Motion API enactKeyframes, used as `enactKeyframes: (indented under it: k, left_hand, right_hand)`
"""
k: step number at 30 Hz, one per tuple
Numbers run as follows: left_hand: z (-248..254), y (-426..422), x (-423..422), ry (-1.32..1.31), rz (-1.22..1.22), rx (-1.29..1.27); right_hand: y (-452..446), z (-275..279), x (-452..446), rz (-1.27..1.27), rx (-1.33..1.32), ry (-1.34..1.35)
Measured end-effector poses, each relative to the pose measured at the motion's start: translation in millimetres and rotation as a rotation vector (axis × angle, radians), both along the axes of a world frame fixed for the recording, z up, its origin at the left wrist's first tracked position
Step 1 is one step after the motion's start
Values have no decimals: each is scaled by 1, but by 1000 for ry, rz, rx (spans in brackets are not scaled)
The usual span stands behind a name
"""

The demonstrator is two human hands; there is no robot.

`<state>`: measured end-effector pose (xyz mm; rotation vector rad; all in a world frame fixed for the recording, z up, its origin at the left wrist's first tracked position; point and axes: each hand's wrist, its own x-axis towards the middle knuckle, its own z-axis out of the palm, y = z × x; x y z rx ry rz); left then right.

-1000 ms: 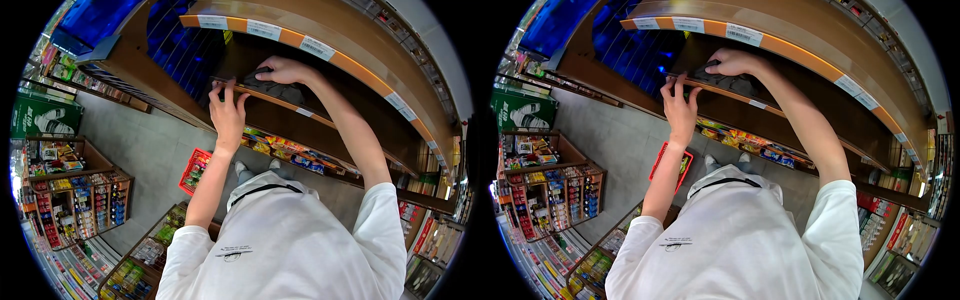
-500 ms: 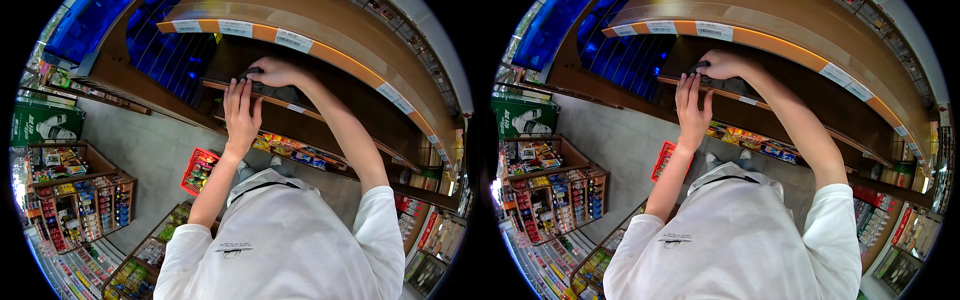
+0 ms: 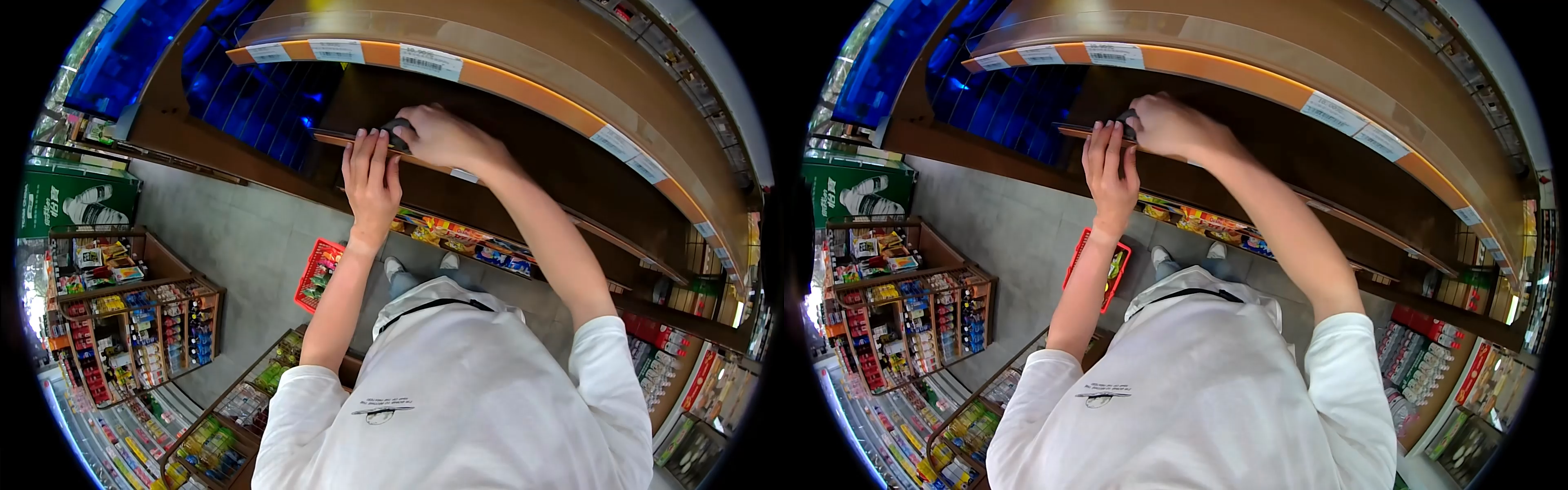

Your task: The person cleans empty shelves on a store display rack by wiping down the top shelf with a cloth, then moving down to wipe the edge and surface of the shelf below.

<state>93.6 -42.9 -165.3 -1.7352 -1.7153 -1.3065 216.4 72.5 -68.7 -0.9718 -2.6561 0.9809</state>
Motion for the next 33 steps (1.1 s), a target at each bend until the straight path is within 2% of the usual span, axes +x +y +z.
enactKeyframes:
  k: [3,8,10,12,14,18,20,22,24,26,29,30,32,33]
  left_hand:
    - [3,0,2,-8,15,-1]
    - [3,2,6,-33,40,21]
    - [4,0,5,-28,35,6]
    - [5,1,6,-39,30,17]
    - [3,2,6,-37,23,23]
    - [4,3,5,-42,5,24]
    - [7,3,9,-78,-6,23]
    - [7,3,11,-75,9,25]
    - [5,5,11,-84,12,28]
    - [2,6,13,-95,15,25]
    - [5,5,13,-98,15,23]
    - [5,5,12,-95,13,33]
    - [4,5,12,-89,22,22]
    - [4,5,11,-87,22,32]
  right_hand:
    - [-26,22,3,-147,-50,64]
    - [-28,21,11,-13,-173,6]
    - [-35,11,16,-1,54,185]
    - [-36,7,17,-27,53,177]
    - [-34,-1,15,18,188,133]
    - [-55,-10,10,-138,314,138]
    - [-50,-4,15,-145,278,141]
    - [-39,5,19,-83,57,138]
    - [-34,5,24,-89,48,150]
    - [-40,41,26,-166,-173,-15]
    - [-45,45,30,-214,-190,-57]
    - [-44,36,31,-216,-180,-53]
    - [-42,6,34,-170,74,112]
    - [-47,7,32,-200,119,150]
